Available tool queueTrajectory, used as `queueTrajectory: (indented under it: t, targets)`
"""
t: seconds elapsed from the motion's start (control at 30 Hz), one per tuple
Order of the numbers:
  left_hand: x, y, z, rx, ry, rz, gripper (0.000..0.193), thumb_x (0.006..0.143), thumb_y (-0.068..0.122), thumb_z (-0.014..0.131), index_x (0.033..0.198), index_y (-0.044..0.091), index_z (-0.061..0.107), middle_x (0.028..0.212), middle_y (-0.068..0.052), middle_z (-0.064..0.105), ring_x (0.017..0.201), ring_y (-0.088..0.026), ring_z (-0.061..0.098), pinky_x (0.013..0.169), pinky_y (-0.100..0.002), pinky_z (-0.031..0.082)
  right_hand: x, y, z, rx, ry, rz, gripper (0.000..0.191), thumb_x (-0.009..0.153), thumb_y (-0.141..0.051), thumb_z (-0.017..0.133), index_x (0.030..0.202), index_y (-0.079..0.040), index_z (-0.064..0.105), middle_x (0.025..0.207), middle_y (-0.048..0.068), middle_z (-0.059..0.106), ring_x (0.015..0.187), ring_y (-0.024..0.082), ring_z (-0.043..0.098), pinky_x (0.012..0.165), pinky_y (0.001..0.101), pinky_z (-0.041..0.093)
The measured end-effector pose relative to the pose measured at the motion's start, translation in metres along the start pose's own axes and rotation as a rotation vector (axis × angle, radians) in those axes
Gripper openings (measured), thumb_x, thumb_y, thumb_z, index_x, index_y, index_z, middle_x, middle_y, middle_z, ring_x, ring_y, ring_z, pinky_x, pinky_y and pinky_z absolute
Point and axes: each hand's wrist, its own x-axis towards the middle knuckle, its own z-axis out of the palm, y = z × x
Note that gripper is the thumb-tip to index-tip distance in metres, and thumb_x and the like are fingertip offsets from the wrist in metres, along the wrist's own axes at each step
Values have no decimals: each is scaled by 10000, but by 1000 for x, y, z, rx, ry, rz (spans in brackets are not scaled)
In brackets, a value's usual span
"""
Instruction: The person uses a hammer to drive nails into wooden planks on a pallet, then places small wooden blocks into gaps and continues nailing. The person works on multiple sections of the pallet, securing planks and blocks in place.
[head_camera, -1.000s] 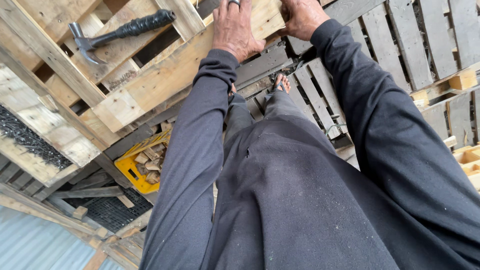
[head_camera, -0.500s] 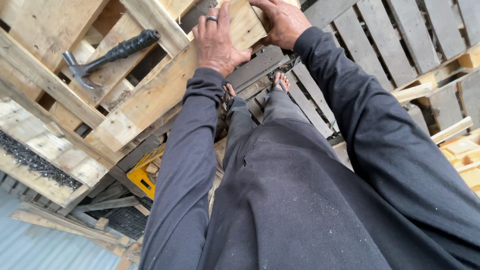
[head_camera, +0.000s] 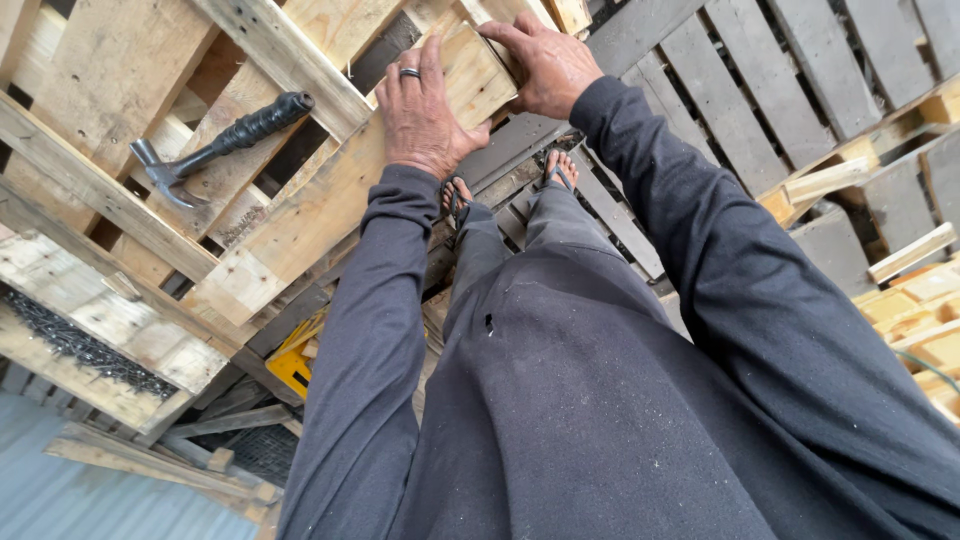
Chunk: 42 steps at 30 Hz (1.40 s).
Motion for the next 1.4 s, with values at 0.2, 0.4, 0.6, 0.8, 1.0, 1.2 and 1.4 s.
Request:
queueTrajectory:
  t: [0.2, 0.4, 0.6, 0.8, 1.0, 1.2, 1.4]
  targets:
    - [13, -11, -3, -111, -83, -5, 1562, 497, 768, 944, 1602, 45, 110, 1571, -211, 294, 1456, -370, 307, 1180, -650, 243, 8, -8, -11, 76, -115, 34, 1061, 694, -201, 954, 1583, -170, 375, 1270, 212, 549, 1117, 447, 590, 902, 513, 519]
    - [-30, -37, -27, -341, 331, -126, 1155, 689, 565, 903, 1564, 119, 296, 1579, -165, 359, 1478, -338, 355, 1218, -667, 202, -1, 1, 3, 109, 38, -4, 678, 876, 115, 714, 1469, -40, 423, 1371, 204, 516, 1242, 323, 603, 1010, 417, 547]
    - [-203, -95, -77, -603, 737, -485, 408, 1006, 282, 692, 1354, 76, 638, 1293, -115, 707, 1126, -247, 697, 999, -354, 581, -48, -90, 59, 563, -10, 139, 118, 1058, -3, 600, 1158, -2, 536, 989, 63, 642, 853, 126, 615, 808, 273, 530]
    - [-361, -255, -134, -424, 1010, -1310, 181, 1012, 219, 677, 1078, 70, 757, 769, -81, 698, 697, -195, 661, 641, -335, 563, 0, -332, 133, 428, -574, -102, 103, 984, -58, 693, 1068, 0, 676, 863, 84, 692, 792, 146, 633, 741, 282, 526]
    - [-468, -438, -143, -293, 1753, -921, 230, 1119, 129, 557, 1316, 31, 623, 1114, -48, 662, 940, -143, 631, 854, -328, 599, 135, -566, 226, 292, -691, -904, 82, 962, -56, 733, 1010, -3, 692, 937, 111, 693, 842, 202, 675, 763, 338, 546]
    - [-502, -522, -128, -265, 1712, -1298, 170, 1122, 146, 552, 1251, 125, 659, 969, -3, 718, 749, -77, 731, 681, -251, 628, 243, -699, 395, -37, -516, -1505, 104, 1015, -142, 788, 1076, -63, 759, 969, 96, 671, 958, 298, 653, 846, 434, 555]
    - [-489, -509, -122, -312, 1913, -1233, 248, 1125, 135, 512, 1350, 136, 616, 1133, -24, 734, 792, -74, 684, 665, -223, 598, 249, -739, 495, -692, -673, -1377, 508, 731, -397, 903, 1118, -126, 717, 987, 152, 693, 881, 378, 705, 680, 515, 557]
